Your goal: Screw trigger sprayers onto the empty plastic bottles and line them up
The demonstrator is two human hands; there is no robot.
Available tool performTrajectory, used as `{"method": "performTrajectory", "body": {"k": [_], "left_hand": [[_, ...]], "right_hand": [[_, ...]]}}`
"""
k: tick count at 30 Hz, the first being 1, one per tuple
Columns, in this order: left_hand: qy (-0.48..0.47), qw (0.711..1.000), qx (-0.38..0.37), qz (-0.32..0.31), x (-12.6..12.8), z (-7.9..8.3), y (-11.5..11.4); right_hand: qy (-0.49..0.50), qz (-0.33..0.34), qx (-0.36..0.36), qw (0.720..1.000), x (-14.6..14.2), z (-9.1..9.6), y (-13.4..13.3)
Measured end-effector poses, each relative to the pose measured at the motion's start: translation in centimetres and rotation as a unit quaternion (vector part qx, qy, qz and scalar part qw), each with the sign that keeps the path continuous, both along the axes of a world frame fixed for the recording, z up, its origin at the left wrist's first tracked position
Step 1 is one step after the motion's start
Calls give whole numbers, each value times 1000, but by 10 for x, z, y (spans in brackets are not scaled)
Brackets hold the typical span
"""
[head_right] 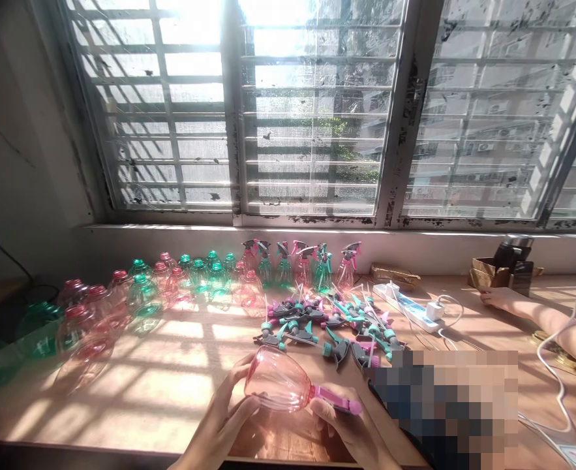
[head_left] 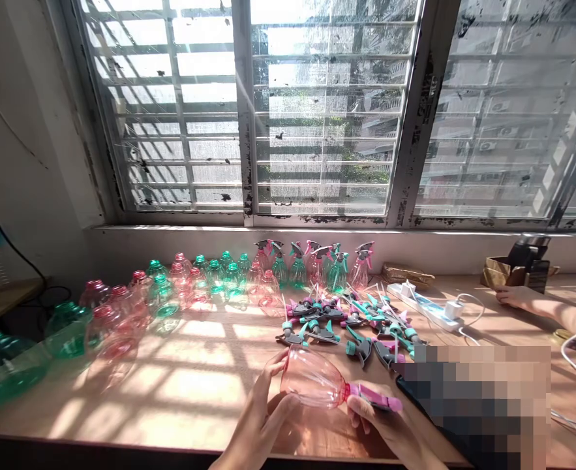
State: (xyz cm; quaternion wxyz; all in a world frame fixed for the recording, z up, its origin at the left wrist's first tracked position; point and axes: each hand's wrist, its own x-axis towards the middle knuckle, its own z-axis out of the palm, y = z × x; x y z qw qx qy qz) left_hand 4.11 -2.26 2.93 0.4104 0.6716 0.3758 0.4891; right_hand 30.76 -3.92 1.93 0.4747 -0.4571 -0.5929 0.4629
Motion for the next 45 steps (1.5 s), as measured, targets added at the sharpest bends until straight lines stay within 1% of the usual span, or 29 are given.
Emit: {"method": "performTrajectory", "body": {"k": [2,5,9,10,13,14,16,18,22,24,26,28,30,32,33,35,37,40,43,45], "left_hand": [[-5,1000,16,15,1,0,0],[17,998,52,31,1,0,4],[10,998,47,27,2,1,7],[2,999,35,19,3,0,6],[-32,999,-35,-15,5,0,3],[-43,998,-48,-19,6,0,2],[-47,998,-42,-11,5,-1,1],[-33,999,-10,5,3,-1,2],[11,999,33,8,-1,-3,8],[19,1000,25,0,-2,-5,10],[28,1000,12,-1,-3,-5,11],[34,999,-6,-1,-4,-5,10],[27,998,-49,-7,-4,-3,8],[27,996,-85,-15,-4,-2,6],[32,995,-90,-20,-4,-2,6],[43,995,-79,-34,-5,-2,6],[35,995,-72,-52,-5,-4,8],[9,994,-82,-75,-5,-10,14],[13,993,-83,-80,-4,-17,18],[18,994,-83,-73,-3,-19,19]], "right_hand": [[-6,1,7,1000,1,2,0],[-32,-46,0,998,3,-1,-1],[-39,-67,-26,997,5,-9,-1],[-35,-59,-20,997,5,-9,0],[-22,-6,21,1000,4,-7,3],[-14,8,30,999,4,-5,4],[1,17,33,999,4,-3,5],[-8,13,36,999,4,-1,3],[-72,-46,24,996,3,5,-4],[-75,-40,26,996,2,8,-5],[-50,-14,47,998,1,10,-4],[-32,-10,73,997,1,10,0],[-31,-12,100,994,1,9,3],[-38,0,110,993,1,9,3],[-43,5,108,993,0,10,2],[-55,9,101,993,-1,12,-2],[-63,18,96,993,-1,13,-6],[-51,19,96,994,0,8,-9],[-49,-17,109,993,2,-3,-6],[-48,-38,103,993,3,-9,-3]]}}
